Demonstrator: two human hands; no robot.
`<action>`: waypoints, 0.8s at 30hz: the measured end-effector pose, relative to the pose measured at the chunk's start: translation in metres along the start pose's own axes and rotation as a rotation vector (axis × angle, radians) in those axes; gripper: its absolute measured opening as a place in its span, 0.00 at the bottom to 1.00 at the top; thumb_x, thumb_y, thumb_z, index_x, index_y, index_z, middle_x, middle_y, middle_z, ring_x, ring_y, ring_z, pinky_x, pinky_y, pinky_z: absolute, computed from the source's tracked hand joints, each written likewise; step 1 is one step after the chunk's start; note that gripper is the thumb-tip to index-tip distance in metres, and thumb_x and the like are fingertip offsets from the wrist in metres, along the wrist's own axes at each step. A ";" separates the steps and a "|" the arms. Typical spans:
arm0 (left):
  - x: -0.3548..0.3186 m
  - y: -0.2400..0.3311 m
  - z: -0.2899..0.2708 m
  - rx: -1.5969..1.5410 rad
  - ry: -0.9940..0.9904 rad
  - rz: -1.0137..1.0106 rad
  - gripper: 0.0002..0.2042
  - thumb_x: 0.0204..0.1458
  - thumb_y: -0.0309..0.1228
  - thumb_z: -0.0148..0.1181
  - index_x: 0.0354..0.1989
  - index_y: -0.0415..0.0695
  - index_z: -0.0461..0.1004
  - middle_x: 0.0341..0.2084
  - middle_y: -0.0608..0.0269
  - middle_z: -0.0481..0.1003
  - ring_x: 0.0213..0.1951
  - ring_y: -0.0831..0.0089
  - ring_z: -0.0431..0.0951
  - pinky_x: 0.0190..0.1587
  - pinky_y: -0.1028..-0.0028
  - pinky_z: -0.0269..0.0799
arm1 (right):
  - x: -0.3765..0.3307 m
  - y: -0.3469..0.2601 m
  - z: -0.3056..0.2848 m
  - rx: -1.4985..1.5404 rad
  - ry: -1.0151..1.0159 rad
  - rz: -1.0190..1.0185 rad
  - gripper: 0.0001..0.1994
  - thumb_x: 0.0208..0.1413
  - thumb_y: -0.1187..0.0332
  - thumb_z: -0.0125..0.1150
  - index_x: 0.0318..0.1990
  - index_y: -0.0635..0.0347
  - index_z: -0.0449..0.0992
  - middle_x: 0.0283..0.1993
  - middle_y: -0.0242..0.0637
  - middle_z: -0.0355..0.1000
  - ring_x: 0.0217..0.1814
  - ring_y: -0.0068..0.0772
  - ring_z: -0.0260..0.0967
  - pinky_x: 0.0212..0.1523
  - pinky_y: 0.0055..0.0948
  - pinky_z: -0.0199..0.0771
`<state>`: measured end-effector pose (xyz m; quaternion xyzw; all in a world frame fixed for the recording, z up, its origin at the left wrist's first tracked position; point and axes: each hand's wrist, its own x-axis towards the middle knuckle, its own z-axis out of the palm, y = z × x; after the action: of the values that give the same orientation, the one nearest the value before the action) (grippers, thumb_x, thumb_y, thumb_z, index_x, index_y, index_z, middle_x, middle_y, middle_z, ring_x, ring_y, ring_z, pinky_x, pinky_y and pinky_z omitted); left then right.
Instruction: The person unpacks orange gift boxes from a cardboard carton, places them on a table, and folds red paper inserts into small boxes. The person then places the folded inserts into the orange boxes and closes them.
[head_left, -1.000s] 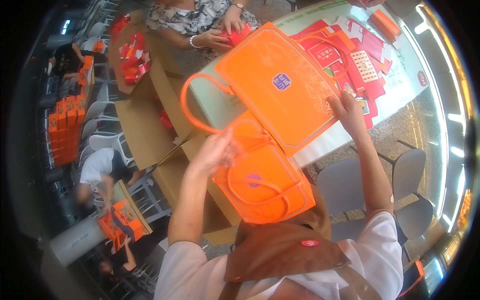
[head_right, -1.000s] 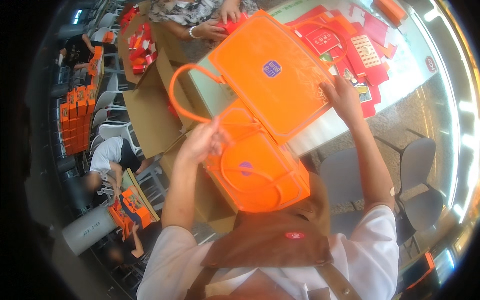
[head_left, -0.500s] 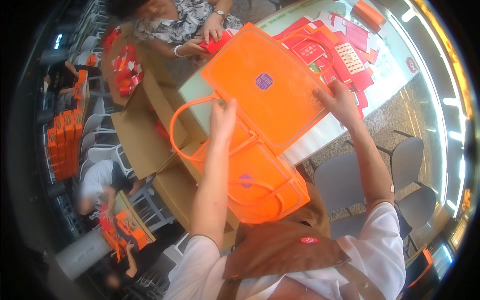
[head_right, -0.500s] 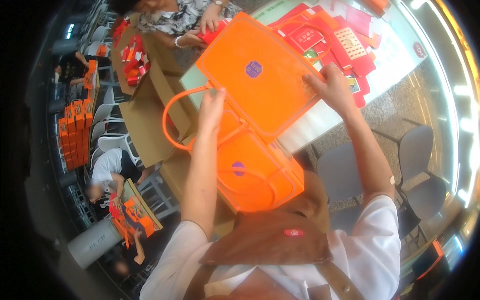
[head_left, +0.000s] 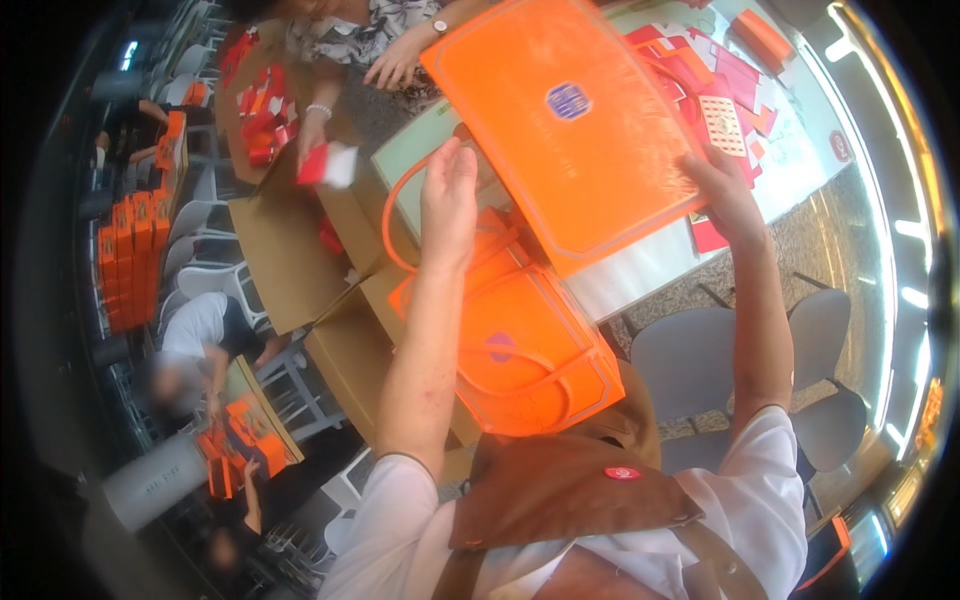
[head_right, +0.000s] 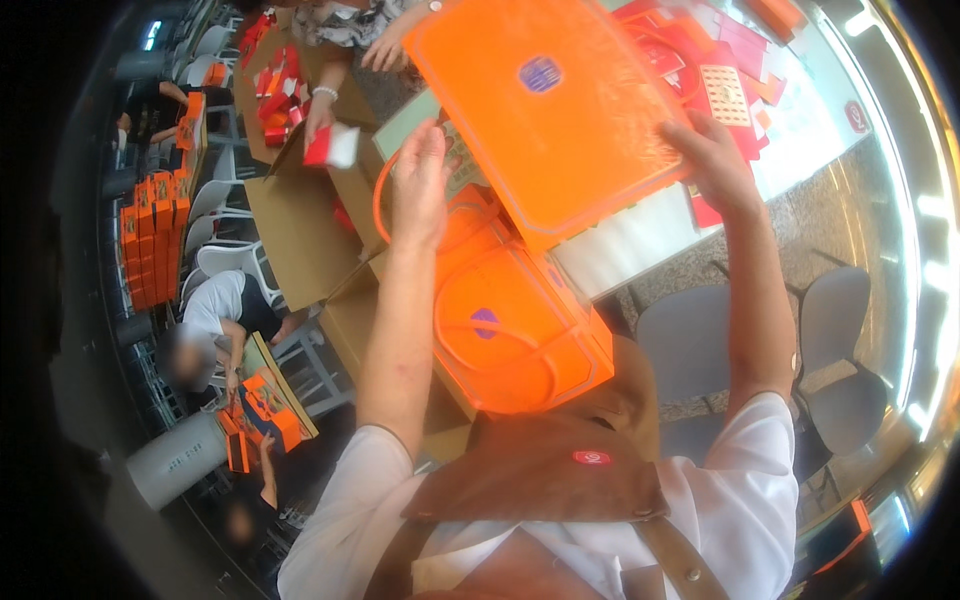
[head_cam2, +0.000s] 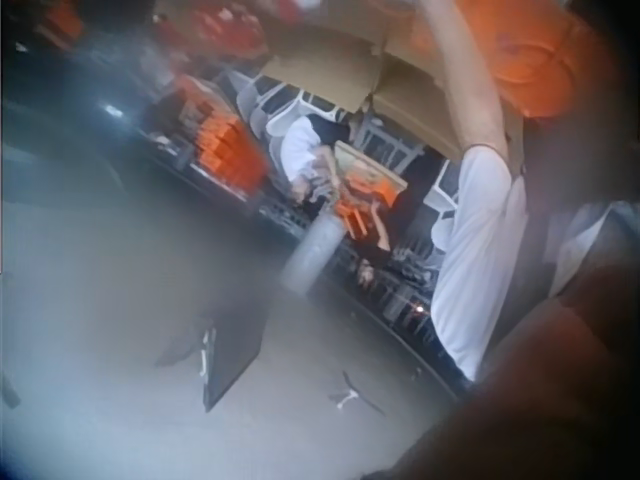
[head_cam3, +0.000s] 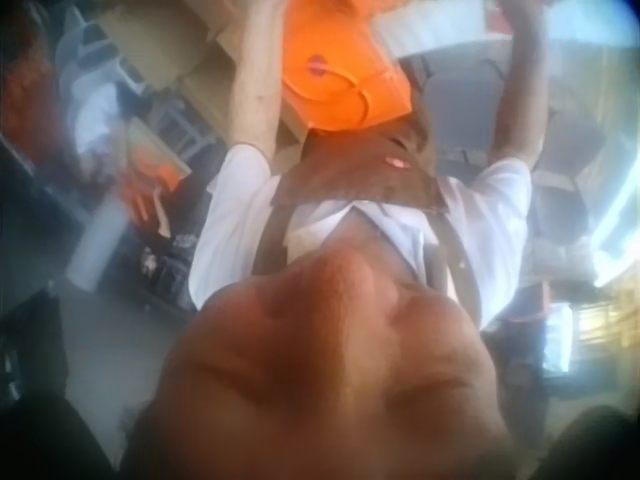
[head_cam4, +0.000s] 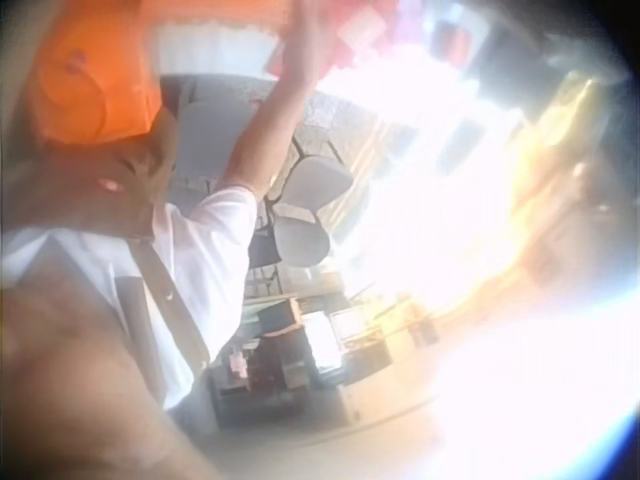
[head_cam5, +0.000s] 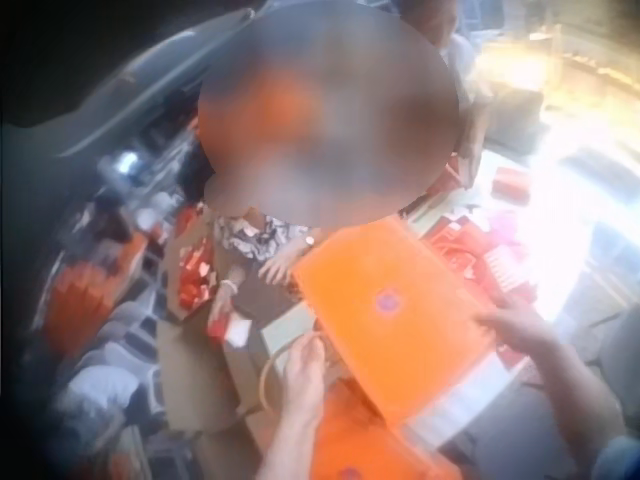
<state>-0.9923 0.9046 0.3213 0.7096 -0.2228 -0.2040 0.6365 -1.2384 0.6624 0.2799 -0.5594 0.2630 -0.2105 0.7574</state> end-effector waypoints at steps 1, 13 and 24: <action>0.001 -0.001 -0.002 0.025 0.014 0.047 0.26 0.67 0.42 0.50 0.63 0.31 0.62 0.56 0.51 0.70 0.59 0.64 0.69 0.59 0.63 0.67 | -0.002 0.004 -0.009 0.065 0.010 -0.036 0.22 0.60 0.63 0.60 0.55 0.71 0.70 0.48 0.39 0.74 0.47 0.26 0.72 0.47 0.27 0.73; 0.069 -0.013 0.067 0.462 -0.087 -0.112 0.25 0.58 0.38 0.58 0.53 0.25 0.69 0.45 0.45 0.77 0.46 0.59 0.78 0.50 0.68 0.73 | -0.029 0.078 -0.058 0.756 0.182 -0.095 0.30 0.70 0.47 0.40 0.68 0.59 0.58 0.66 0.39 0.65 0.65 0.36 0.65 0.64 0.39 0.67; 0.122 -0.016 0.124 1.316 -0.779 0.686 0.34 0.48 0.56 0.64 0.60 0.46 0.71 0.63 0.53 0.66 0.64 0.53 0.64 0.65 0.53 0.58 | -0.054 0.110 -0.053 0.857 0.177 -0.137 0.30 0.68 0.47 0.45 0.70 0.56 0.56 0.68 0.35 0.63 0.68 0.34 0.63 0.65 0.38 0.67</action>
<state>-0.9625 0.7351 0.2920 0.7079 -0.7039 -0.0578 -0.0034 -1.3108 0.6879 0.1707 -0.1908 0.1784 -0.3973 0.8797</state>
